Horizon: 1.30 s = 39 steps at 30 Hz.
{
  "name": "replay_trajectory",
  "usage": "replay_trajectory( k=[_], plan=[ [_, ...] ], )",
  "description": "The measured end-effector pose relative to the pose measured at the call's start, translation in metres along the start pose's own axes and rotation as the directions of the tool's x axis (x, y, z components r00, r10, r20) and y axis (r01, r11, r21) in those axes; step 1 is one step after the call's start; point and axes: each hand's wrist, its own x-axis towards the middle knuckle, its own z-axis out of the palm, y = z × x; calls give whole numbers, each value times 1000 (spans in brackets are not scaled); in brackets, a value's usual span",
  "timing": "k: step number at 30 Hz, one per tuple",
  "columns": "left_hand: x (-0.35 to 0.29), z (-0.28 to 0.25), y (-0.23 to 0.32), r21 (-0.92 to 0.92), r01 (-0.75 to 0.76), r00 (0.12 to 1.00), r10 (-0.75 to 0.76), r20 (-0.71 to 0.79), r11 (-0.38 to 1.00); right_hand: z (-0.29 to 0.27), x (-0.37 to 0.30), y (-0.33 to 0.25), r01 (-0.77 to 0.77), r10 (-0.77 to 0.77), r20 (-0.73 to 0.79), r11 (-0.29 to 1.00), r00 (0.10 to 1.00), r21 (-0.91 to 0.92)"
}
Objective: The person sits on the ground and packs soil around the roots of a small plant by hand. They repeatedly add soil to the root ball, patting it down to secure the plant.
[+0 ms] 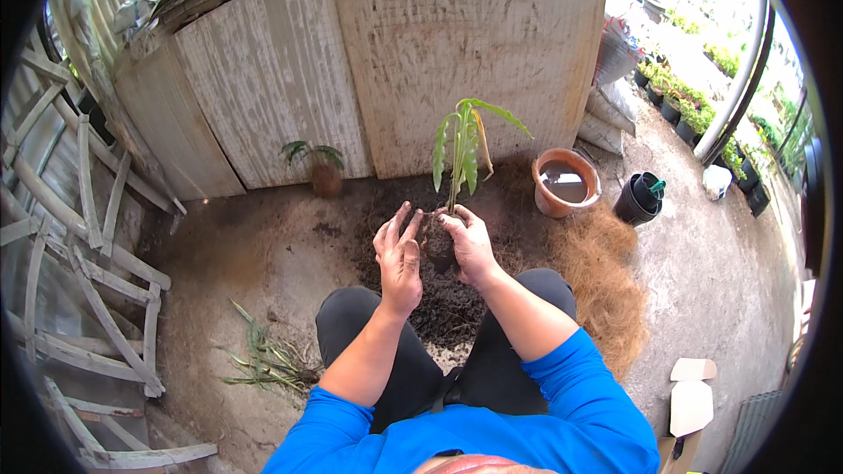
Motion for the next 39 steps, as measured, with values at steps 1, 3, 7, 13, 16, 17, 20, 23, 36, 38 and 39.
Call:
replay_trajectory(
  k=[1,3,7,13,16,17,20,23,36,38,39],
  plan=[
    [-1,1,0,-23,9,999,-10,-36,1000,1,-1,-2,14,-14,2,1000,1000,-19],
    [-2,1,2,-30,21,1000,-21,-17,999,2,-4,-6,41,-41,3,998,999,-56],
    [-1,-3,-3,45,-50,997,47,53,998,-2,-5,-3,64,-61,45,996,997,-62],
    [-2,-2,-2,101,-109,990,99,103,989,-5,-7,-4,121,-114,51,978,992,-172],
    [-4,3,3,105,-78,992,67,104,991,-3,-7,-5,118,-116,36,991,993,-67],
    [-6,5,3,106,-81,992,69,107,991,-3,-7,-4,123,-122,30,991,992,-42],
    [-8,7,7,148,-98,991,83,101,984,-4,-8,-4,137,-135,43,990,990,-35],
    [-12,9,10,274,-136,985,100,143,952,-7,-8,-2,145,-142,44,984,989,-107],
    [-18,12,4,-347,279,958,-283,43,895,4,-4,6,121,-155,-92,947,984,-299],
    [-21,11,9,-491,396,915,-379,139,776,7,-5,8,161,-218,-76,877,973,-453],
    [-20,11,6,-456,368,929,-342,142,811,4,-3,15,102,-155,-92,900,984,-423]
  ],
)
